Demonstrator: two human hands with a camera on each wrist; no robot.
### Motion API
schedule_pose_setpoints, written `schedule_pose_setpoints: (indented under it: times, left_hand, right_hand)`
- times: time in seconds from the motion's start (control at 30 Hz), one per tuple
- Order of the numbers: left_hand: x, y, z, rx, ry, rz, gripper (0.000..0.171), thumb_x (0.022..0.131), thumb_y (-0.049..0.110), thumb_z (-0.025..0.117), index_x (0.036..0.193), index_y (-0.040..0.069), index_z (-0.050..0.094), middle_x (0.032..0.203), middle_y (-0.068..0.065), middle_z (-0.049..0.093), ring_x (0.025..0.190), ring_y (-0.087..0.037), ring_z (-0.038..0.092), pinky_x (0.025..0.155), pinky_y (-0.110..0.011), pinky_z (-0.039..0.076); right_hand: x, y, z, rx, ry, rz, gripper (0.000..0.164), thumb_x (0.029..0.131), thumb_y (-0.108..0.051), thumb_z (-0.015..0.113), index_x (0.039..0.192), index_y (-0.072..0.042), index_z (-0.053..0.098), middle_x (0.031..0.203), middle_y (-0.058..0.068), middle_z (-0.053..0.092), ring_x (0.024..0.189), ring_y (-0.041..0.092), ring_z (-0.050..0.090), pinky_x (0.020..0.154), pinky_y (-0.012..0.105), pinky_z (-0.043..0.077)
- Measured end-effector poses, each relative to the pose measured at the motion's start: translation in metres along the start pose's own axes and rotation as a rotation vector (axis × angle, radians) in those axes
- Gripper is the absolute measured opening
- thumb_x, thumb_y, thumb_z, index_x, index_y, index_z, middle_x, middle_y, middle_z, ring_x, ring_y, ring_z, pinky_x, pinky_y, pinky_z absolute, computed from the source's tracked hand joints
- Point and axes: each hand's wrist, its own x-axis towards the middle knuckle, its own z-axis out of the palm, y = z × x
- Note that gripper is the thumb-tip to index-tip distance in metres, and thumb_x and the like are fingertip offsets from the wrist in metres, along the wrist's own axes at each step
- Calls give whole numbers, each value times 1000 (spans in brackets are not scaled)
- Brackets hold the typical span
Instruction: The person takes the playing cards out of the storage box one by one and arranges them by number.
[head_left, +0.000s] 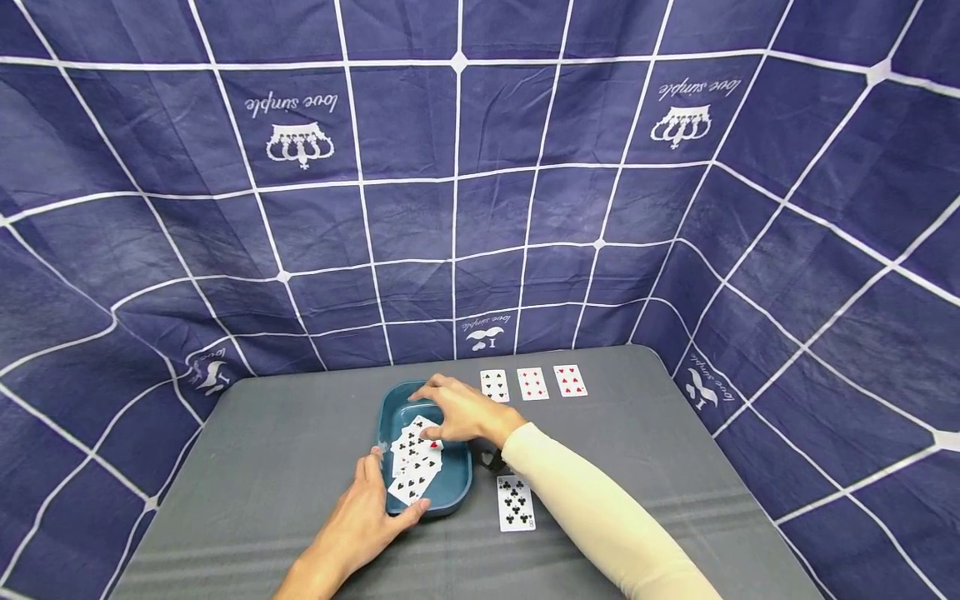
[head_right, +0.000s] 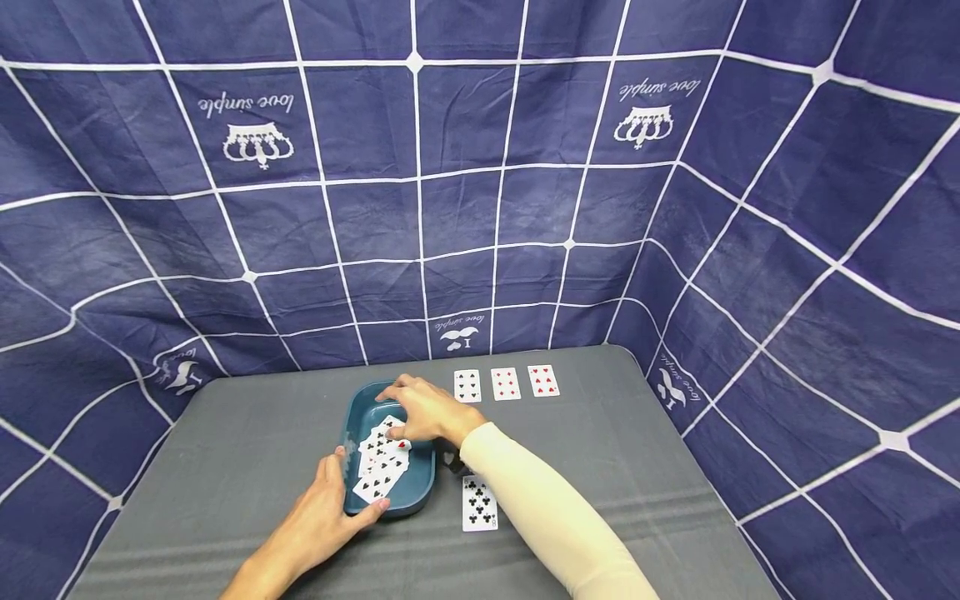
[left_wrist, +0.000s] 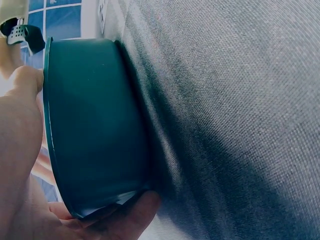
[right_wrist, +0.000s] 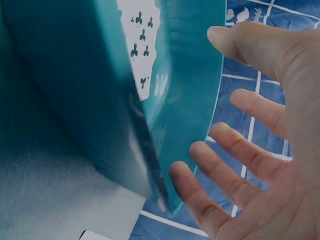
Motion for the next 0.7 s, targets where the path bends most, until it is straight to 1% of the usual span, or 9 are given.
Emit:
schedule_pose_setpoints:
  times: [0.1,0.23,0.43,0.57,0.7]
  left_hand:
    - [0,0,0,-1,2,2,126,92,68,93,167,-15,36,160,-36,53,122,-45,76,108,-62,62]
    - [0,0,0,0,0,6,124,92,67,93,167,-14,37,160,-36,53,122,-45,76,107,-62,62]
    - [0,0,-1,2,-4,6,124,94,67,91,167,-16,35,161,-38,52,125,-46,75,108,-62,62]
    - [0,0,-1,5,-1,9,124,94,67,92,166,-16,36,160,-38,52,124,-46,75,108,-62,62]
    - [0,0,1,-1,13,18,122,93,67,92,165,-15,38,159,-38,53,122,-46,76,107,-62,63]
  right_hand:
    - [3,-4,3,-19,-19,2,66,101,-38,93,162,-27,70,157,2,68,146,22,69,121,42,59]
    - [7,-9,7,-48,-45,4,66,99,-41,94,161,-30,71,158,0,68,147,22,68,121,41,59]
    - [11,-17,13,-68,-80,6,68,97,-43,96,158,-25,73,160,3,68,142,22,70,117,37,60]
    - [15,-21,17,-88,-120,54,71,95,-47,98,159,-27,72,162,2,66,145,24,68,118,37,60]
    - [19,-26,21,-118,-148,102,76,93,-50,100,160,-28,71,159,3,66,144,27,69,117,39,61]
